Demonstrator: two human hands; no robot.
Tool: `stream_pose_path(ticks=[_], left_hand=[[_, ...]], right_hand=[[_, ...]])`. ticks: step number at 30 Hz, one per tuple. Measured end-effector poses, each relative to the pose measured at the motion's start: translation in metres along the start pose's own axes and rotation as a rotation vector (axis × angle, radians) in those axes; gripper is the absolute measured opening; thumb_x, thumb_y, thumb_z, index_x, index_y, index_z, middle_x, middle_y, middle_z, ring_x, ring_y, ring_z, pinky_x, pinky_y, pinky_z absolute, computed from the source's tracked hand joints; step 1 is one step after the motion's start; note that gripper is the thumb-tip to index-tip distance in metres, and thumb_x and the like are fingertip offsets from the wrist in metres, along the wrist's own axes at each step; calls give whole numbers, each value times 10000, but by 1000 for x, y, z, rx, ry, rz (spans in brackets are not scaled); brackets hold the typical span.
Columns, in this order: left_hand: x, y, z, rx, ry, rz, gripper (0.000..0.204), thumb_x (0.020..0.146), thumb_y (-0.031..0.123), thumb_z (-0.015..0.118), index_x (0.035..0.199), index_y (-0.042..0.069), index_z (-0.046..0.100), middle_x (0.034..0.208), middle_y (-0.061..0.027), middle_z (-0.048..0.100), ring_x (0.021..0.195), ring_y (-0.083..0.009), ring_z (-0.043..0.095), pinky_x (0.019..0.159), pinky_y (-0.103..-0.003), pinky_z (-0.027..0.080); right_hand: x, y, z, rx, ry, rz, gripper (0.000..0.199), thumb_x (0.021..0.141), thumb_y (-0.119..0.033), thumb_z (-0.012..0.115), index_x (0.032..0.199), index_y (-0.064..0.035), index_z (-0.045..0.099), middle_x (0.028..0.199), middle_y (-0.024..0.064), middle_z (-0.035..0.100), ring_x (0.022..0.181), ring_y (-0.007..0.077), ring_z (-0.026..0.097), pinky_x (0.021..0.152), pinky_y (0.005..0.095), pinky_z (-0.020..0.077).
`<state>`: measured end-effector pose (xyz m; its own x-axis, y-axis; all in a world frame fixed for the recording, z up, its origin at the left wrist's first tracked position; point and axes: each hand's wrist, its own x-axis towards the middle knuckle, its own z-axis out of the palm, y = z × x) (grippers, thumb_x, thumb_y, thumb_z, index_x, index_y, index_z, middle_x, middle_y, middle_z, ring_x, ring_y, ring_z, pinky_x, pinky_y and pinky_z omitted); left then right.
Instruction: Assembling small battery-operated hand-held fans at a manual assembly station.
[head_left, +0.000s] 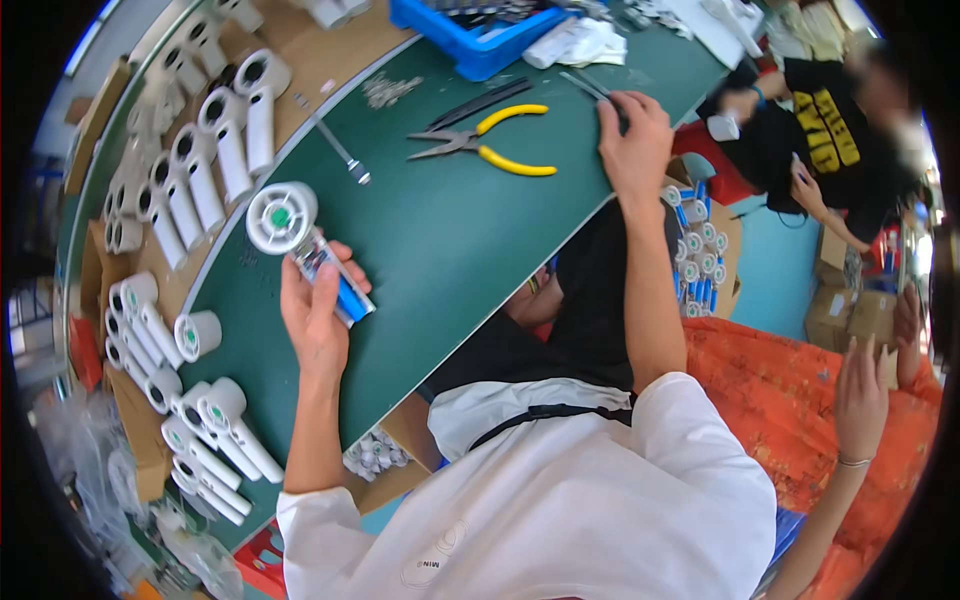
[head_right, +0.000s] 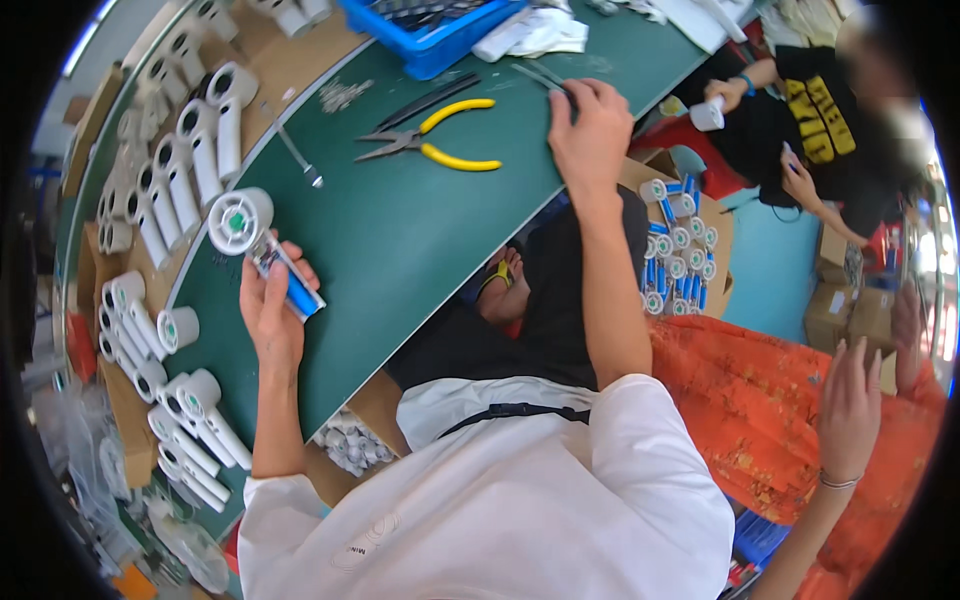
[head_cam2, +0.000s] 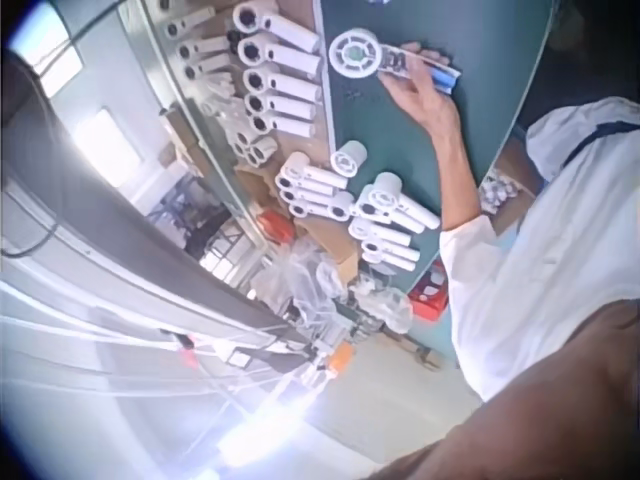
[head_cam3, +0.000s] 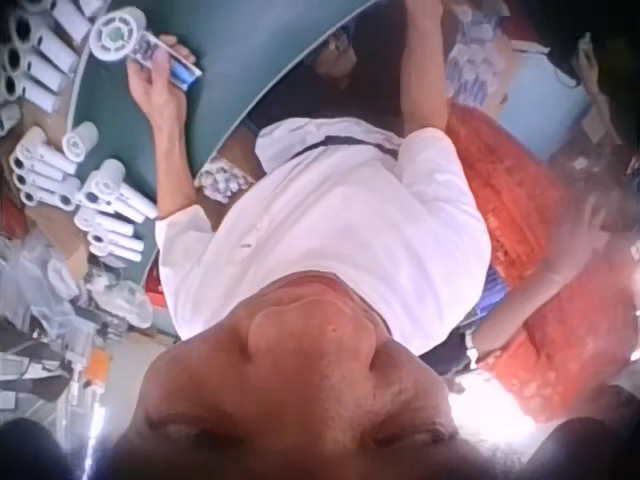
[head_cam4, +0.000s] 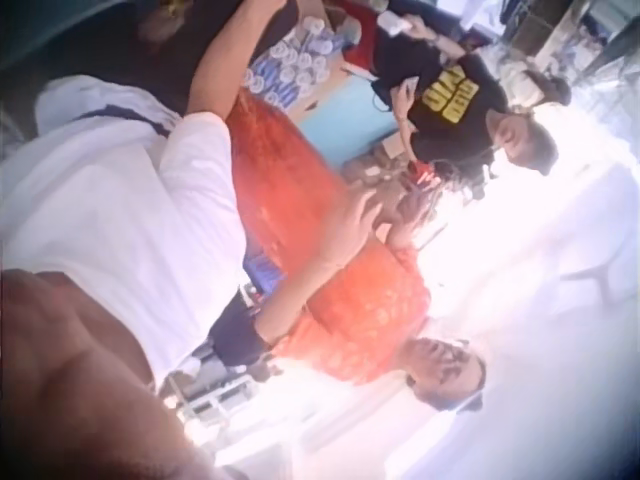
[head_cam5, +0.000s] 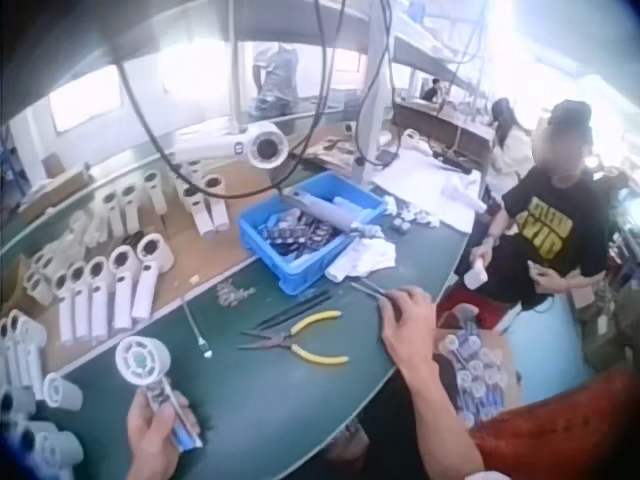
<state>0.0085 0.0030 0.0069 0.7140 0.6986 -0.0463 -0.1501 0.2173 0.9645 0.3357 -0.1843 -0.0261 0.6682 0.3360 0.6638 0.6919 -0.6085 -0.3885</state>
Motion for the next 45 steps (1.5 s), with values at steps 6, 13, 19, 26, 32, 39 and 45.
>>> stream_pose_path(ticks=[6, 13, 19, 26, 32, 39, 45], left_hand=[[0, -1, 1, 3, 65, 0, 455, 942, 124, 564, 1334, -23, 386, 1058, -105, 561, 813, -164, 555, 707, -306, 478], [0, -3, 2, 29, 19, 54, 444, 960, 140, 569, 1336, -19, 397, 1077, -81, 565, 854, -135, 544, 732, -283, 466], [7, 3, 29, -19, 15, 25, 429, 972, 136, 544, 1348, -8, 394, 1081, -72, 561, 869, -136, 536, 741, -285, 463], [15, -9, 29, -38, 91, 87, 435, 966, 154, 549, 1341, -4, 393, 1057, -64, 559, 840, -139, 533, 720, -287, 454], [15, -8, 20, -54, 111, 66, 421, 965, 153, 551, 1327, -3, 404, 1045, -62, 563, 829, -133, 536, 703, -277, 453], [11, -5, 24, -58, 113, 45, 409, 960, 140, 549, 1315, -6, 408, 1023, -70, 565, 807, -137, 552, 687, -274, 463], [14, -3, 29, -66, 108, 51, 395, 947, 93, 550, 1294, -15, 394, 985, -75, 555, 765, -132, 539, 639, -270, 467]], right_hand=[[-3, 4, 6, 148, 112, -1, 65, 806, -51, 644, 842, 2, 634, 916, 154, 614, 888, 336, 583, 794, 405, 466], [-1, -3, 0, 272, 135, 49, 56, 790, -24, 646, 839, -18, 620, 910, 124, 595, 865, 323, 571, 765, 390, 444], [-4, -13, -5, 322, 164, 0, 64, 782, -39, 664, 824, -30, 617, 918, 92, 606, 862, 296, 577, 745, 375, 430], [-14, -94, -1, 573, 7, -187, 105, 751, -39, 687, 820, -35, 608, 923, 96, 597, 849, 290, 575, 735, 375, 441], [-8, -144, 25, 678, -64, -289, 124, 749, -46, 692, 816, -33, 588, 874, 94, 562, 840, 282, 554, 709, 383, 440], [-10, -147, 37, 658, -110, -311, 121, 750, -58, 699, 807, -34, 595, 881, 93, 560, 840, 283, 553, 708, 383, 436], [-20, -140, 32, 615, -166, -263, 138, 740, -65, 714, 814, -26, 603, 888, 94, 557, 839, 279, 551, 724, 381, 457]])
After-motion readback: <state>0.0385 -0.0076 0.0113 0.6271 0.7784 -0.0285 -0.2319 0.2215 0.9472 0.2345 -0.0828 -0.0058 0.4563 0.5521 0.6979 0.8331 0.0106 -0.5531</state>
